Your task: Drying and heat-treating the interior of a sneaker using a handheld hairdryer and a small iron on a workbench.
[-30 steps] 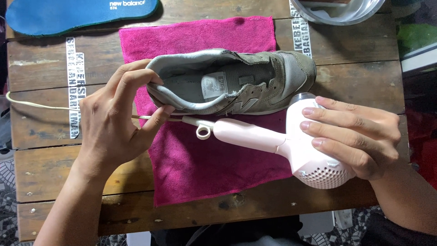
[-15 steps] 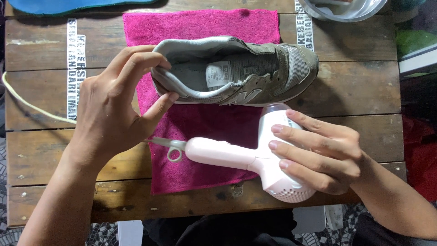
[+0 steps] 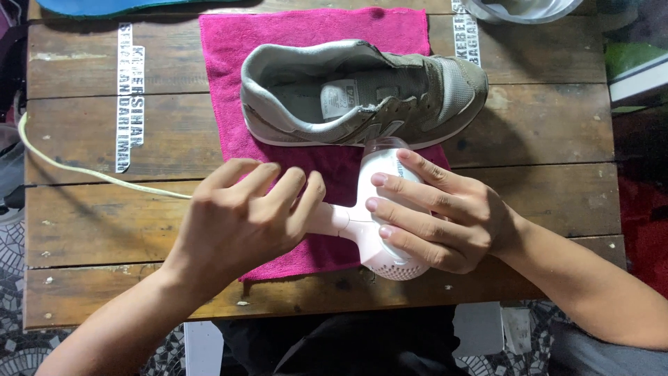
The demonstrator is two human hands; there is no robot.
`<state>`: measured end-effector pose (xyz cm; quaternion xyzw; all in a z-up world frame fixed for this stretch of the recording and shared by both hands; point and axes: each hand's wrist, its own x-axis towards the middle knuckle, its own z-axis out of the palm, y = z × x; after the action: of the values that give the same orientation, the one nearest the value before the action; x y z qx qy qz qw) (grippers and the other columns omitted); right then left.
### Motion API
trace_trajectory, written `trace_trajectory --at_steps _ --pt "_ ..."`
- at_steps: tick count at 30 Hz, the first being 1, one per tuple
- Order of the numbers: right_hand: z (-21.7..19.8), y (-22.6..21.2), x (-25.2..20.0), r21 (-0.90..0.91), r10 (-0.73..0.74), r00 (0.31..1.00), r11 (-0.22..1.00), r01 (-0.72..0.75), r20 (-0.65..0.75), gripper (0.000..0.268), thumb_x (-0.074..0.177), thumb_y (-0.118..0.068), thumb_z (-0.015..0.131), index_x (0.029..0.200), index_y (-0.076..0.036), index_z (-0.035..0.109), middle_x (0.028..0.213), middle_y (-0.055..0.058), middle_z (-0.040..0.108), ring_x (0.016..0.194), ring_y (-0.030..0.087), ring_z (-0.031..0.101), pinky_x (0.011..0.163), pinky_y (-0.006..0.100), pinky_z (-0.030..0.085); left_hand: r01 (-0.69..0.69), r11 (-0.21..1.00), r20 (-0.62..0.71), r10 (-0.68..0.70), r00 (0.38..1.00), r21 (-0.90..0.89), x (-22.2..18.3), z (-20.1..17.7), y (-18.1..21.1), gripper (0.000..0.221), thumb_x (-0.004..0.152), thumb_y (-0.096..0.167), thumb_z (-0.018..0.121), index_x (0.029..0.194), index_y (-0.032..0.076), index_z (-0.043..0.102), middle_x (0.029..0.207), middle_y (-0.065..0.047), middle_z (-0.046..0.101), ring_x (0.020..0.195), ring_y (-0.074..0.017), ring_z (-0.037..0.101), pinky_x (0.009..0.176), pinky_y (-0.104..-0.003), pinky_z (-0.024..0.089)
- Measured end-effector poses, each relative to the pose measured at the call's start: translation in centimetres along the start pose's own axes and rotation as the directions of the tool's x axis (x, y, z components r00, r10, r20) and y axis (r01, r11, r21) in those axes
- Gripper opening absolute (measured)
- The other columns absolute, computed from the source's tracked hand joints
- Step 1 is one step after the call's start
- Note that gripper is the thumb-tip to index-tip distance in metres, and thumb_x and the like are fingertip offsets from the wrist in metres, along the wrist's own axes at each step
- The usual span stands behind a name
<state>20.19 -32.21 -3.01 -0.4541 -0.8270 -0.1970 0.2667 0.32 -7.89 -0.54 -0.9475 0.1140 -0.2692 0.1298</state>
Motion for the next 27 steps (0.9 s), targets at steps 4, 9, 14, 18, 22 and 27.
trace_trajectory --at_steps 4,9,14,18,22,27 --pt "0.1 0.0 -0.1 0.027 0.029 1.000 0.999 -0.029 0.010 0.023 0.119 -0.010 0.060 0.139 0.001 0.054 0.139 0.028 0.072 0.132 0.054 0.073 0.116 0.078 0.059 0.062 0.996 0.064 -0.067 0.996 0.069 -0.2 0.0 1.4 0.026 0.123 0.028 0.069 0.097 0.027 0.065 0.074 0.009 0.045 0.065 -0.0129 0.050 0.061 -0.031 0.039" --pt "0.0 -0.2 0.4 0.008 0.041 0.999 0.999 -0.041 0.020 0.025 0.119 -0.013 0.064 0.139 -0.003 0.053 0.141 0.025 0.073 0.133 0.053 0.073 0.116 0.078 0.058 0.163 0.983 0.030 -0.166 0.986 0.080 -0.4 0.0 1.7 0.051 0.130 0.050 0.061 0.084 0.031 0.051 0.074 0.009 0.048 0.064 -0.0147 0.053 0.062 -0.032 0.038" --pt "0.2 -0.4 0.5 0.034 0.057 0.998 0.998 -0.058 0.009 0.023 0.118 -0.006 0.060 0.140 -0.001 0.053 0.141 0.028 0.072 0.133 0.055 0.073 0.117 0.079 0.059 0.219 0.976 0.030 -0.219 0.975 0.009 -0.9 0.4 1.6 0.043 0.116 0.020 0.063 0.078 0.027 0.047 0.071 0.006 0.045 0.063 -0.0185 0.050 0.062 -0.034 0.039" --pt "0.5 -0.6 0.0 0.036 0.067 0.998 0.997 -0.067 0.004 0.025 0.121 -0.008 0.056 0.145 -0.002 0.050 0.146 0.028 0.070 0.136 0.057 0.071 0.119 0.080 0.056 0.205 0.979 0.019 -0.205 0.978 0.020 -0.8 0.3 1.5 0.044 0.115 0.016 0.062 0.076 0.026 0.045 0.070 0.005 0.044 0.062 -0.0190 0.049 0.062 -0.034 0.038" --pt "0.7 -0.5 -0.1 0.065 0.085 0.996 0.994 -0.085 0.007 0.026 0.120 -0.007 0.056 0.146 -0.003 0.049 0.148 0.028 0.068 0.139 0.059 0.069 0.121 0.082 0.056 0.204 0.978 0.028 -0.205 0.978 0.040 -0.8 0.2 1.5 0.058 0.129 0.046 0.059 0.076 0.027 0.044 0.070 0.006 0.044 0.062 -0.0180 0.050 0.061 -0.034 0.039" --pt "1.2 -0.6 -0.4 0.053 0.083 0.996 0.995 -0.084 0.014 0.029 0.122 -0.007 0.054 0.149 -0.002 0.045 0.150 0.028 0.067 0.140 0.058 0.067 0.122 0.082 0.055 0.225 0.970 0.041 -0.229 0.973 0.089 -0.7 0.0 1.6 0.062 0.132 0.057 0.065 0.080 0.029 0.046 0.073 0.009 0.047 0.063 -0.0162 0.055 0.063 -0.032 0.042"
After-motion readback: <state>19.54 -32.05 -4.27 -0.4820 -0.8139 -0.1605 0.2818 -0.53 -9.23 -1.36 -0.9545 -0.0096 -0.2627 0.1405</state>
